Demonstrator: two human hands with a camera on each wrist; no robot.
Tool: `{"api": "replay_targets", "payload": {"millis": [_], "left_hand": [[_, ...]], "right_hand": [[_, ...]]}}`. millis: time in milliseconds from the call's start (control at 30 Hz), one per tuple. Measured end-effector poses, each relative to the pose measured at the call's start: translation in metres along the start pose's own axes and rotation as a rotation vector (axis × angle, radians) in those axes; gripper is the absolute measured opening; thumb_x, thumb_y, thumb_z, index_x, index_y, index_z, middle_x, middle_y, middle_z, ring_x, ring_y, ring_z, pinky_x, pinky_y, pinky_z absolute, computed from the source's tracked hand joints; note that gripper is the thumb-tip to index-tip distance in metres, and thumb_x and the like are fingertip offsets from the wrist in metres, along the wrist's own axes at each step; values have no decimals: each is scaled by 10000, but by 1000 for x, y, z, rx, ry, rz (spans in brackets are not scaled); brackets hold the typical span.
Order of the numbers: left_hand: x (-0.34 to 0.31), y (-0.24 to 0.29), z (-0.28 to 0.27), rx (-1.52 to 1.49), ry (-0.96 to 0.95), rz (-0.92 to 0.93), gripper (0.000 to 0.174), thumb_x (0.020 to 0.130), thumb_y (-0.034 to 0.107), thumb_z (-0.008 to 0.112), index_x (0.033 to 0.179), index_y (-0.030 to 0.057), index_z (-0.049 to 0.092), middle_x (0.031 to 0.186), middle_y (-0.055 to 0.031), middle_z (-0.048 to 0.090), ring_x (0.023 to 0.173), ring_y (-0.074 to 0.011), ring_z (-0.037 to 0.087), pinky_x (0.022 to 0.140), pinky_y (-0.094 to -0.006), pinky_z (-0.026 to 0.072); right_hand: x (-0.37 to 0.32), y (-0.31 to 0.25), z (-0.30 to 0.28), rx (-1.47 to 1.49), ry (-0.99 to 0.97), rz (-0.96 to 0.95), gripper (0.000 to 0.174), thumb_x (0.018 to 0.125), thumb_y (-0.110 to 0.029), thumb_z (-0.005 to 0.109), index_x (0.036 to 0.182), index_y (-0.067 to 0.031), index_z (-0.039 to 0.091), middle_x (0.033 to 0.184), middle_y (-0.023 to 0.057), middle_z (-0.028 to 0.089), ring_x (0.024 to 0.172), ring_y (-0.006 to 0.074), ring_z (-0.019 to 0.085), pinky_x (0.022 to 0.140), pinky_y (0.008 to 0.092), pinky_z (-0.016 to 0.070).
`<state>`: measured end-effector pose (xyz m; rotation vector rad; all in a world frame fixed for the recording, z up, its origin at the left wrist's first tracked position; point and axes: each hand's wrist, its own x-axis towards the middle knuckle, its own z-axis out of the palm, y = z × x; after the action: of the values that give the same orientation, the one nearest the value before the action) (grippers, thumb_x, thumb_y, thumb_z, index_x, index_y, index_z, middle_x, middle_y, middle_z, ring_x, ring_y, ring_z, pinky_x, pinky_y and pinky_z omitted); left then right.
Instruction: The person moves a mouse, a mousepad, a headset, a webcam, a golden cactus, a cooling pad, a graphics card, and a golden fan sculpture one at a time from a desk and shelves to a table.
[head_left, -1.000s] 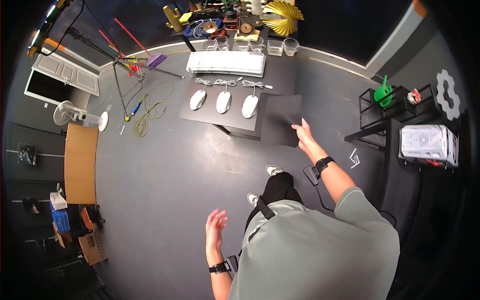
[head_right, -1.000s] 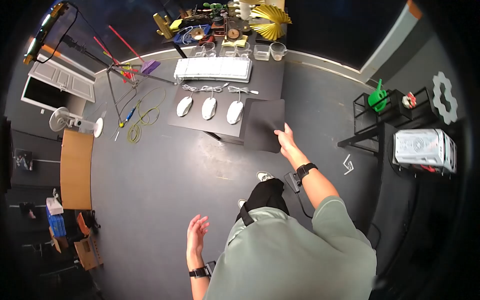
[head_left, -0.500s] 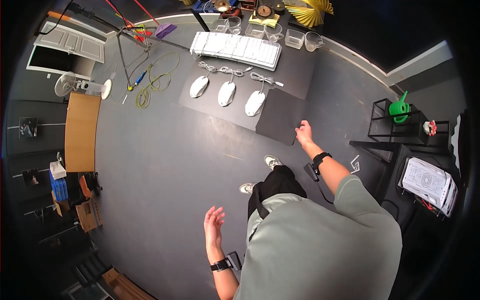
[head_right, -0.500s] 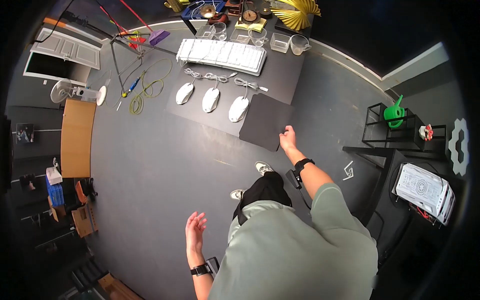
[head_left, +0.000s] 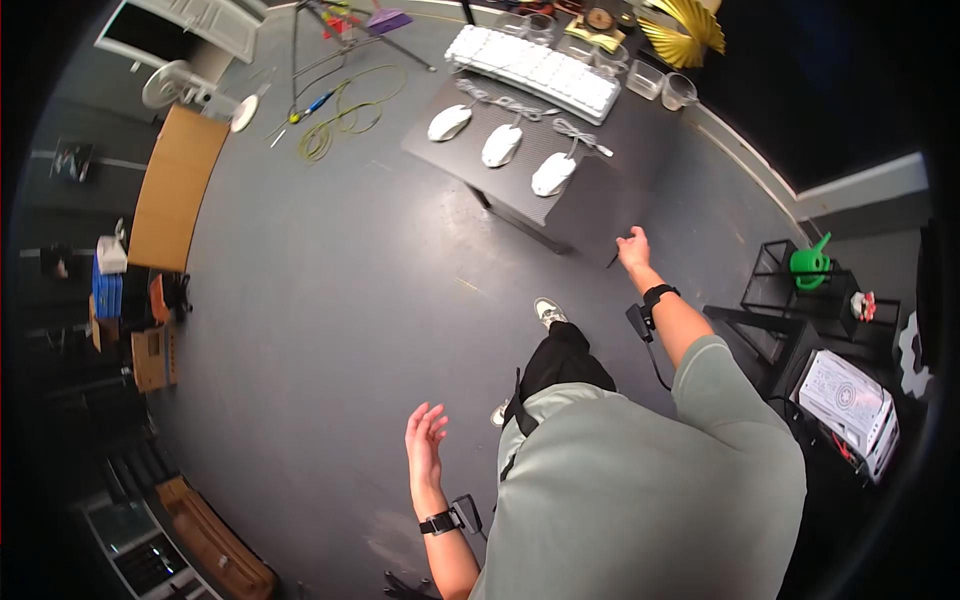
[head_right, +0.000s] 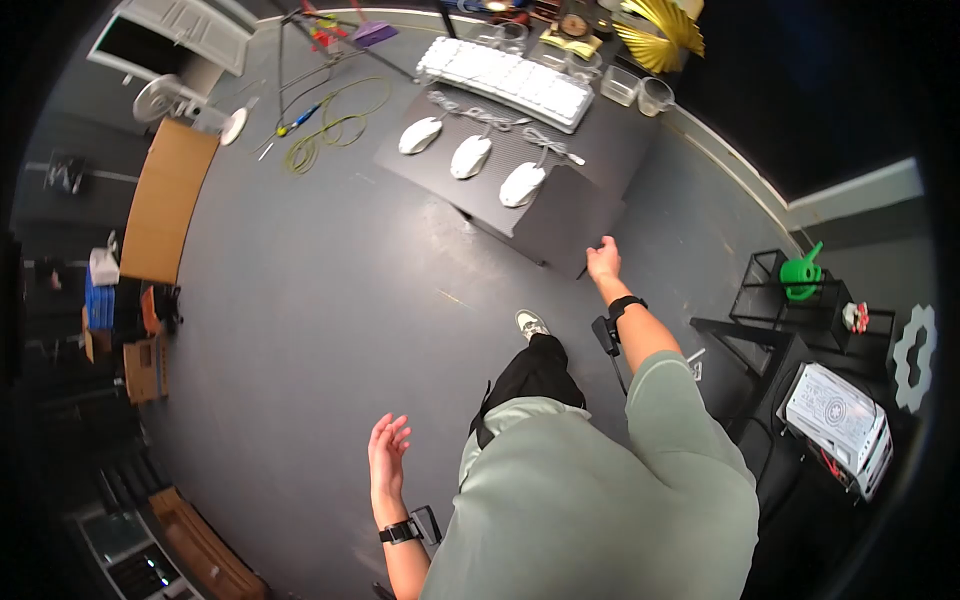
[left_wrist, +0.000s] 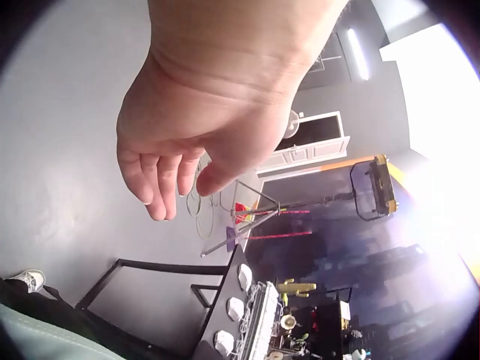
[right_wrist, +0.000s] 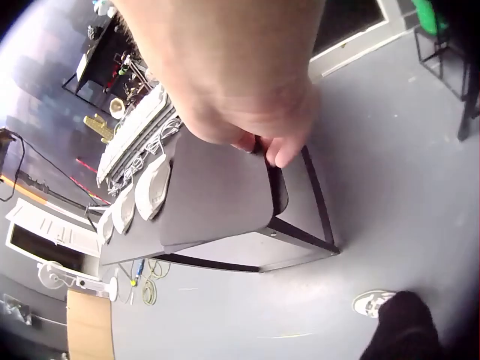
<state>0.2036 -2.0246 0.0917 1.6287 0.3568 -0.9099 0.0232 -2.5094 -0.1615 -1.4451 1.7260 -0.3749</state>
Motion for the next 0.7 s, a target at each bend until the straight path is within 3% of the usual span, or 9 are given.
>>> {"api": "replay_targets", "payload": {"millis": [167, 300, 333, 367, 400, 433, 500, 533, 700], "left_hand": [[-39, -55, -90, -170, 110, 74, 338, 921, 158, 475, 1236, 37, 457, 1128, -123, 609, 879, -134, 604, 711, -245, 466], [-82, -114, -173, -389, 243, 111, 334, 919, 173, 482, 1224, 38, 469, 1120, -126, 614, 886, -139, 607, 709, -246, 469], [-95, -129, -193, -429, 281, 99, 332, 917, 178, 486, 1218, 40, 474, 1119, -122, 615, 892, -139, 606, 710, -244, 466], [-107, -148, -210, -519, 380, 131, 332, 917, 178, 486, 1218, 40, 474, 1119, -122, 615, 892, -139, 606, 710, -244, 466], [-117, -170, -225, -527, 402, 123, 329, 916, 192, 489, 1211, 47, 481, 1115, -113, 618, 898, -138, 604, 720, -246, 461], [-134, -193, -236, -538, 429, 107, 326, 916, 206, 491, 1204, 54, 487, 1112, -104, 621, 904, -136, 601, 731, -248, 456], [-163, -230, -249, -668, 543, 137, 325, 914, 218, 492, 1199, 62, 491, 1107, -96, 624, 909, -134, 597, 742, -251, 451], [-185, -247, -255, -704, 545, 139, 324, 912, 230, 492, 1194, 70, 495, 1103, -88, 627, 914, -131, 594, 754, -253, 445], [-237, -337, -272, -960, 818, 163, 319, 902, 232, 494, 1182, 78, 500, 1099, -82, 630, 906, -127, 592, 760, -258, 441]], "right_hand": [[-76, -21, 6, -172, 61, 84, 584, 779, -273, 627, 1270, -50, 404, 1206, 242, 527, 1130, 384, 512, 958, 414, 417], [-156, 4, 63, -187, -120, -73, 496, 762, -235, 566, 1142, 60, 447, 1172, 301, 519, 1121, 426, 498, 958, 420, 399], [-130, 56, 111, -145, -199, -156, 416, 764, -212, 548, 1081, 46, 470, 990, 251, 590, 890, 381, 606, 769, 456, 489], [-160, 44, 124, -165, -494, -73, 328, 765, -187, 537, 1021, 10, 486, 766, 164, 575, 588, 292, 586, 506, 440, 473], [-161, 53, 147, -290, -881, -7, 240, 775, -172, 513, 969, -33, 488, 637, 93, 501, 418, 214, 466, 360, 381, 374], [-201, 43, 159, -331, -963, 114, 201, 802, -180, 498, 961, -58, 485, 659, 92, 517, 479, 230, 510, 410, 374, 418], [-274, 22, 188, -545, -1069, 127, 234, 830, -196, 518, 1027, -72, 518, 757, 141, 590, 639, 288, 604, 547, 408, 482], [-293, 30, 208, -622, -1136, 38, 304, 837, -202, 513, 1109, -72, 478, 774, 150, 595, 639, 289, 607, 568, 424, 484], [-430, 14, 302, -954, -1272, -326, 254, 841, -178, 504, 1071, -71, 510, 795, 141, 603, 618, 248, 613, 500, 343, 471]]}}
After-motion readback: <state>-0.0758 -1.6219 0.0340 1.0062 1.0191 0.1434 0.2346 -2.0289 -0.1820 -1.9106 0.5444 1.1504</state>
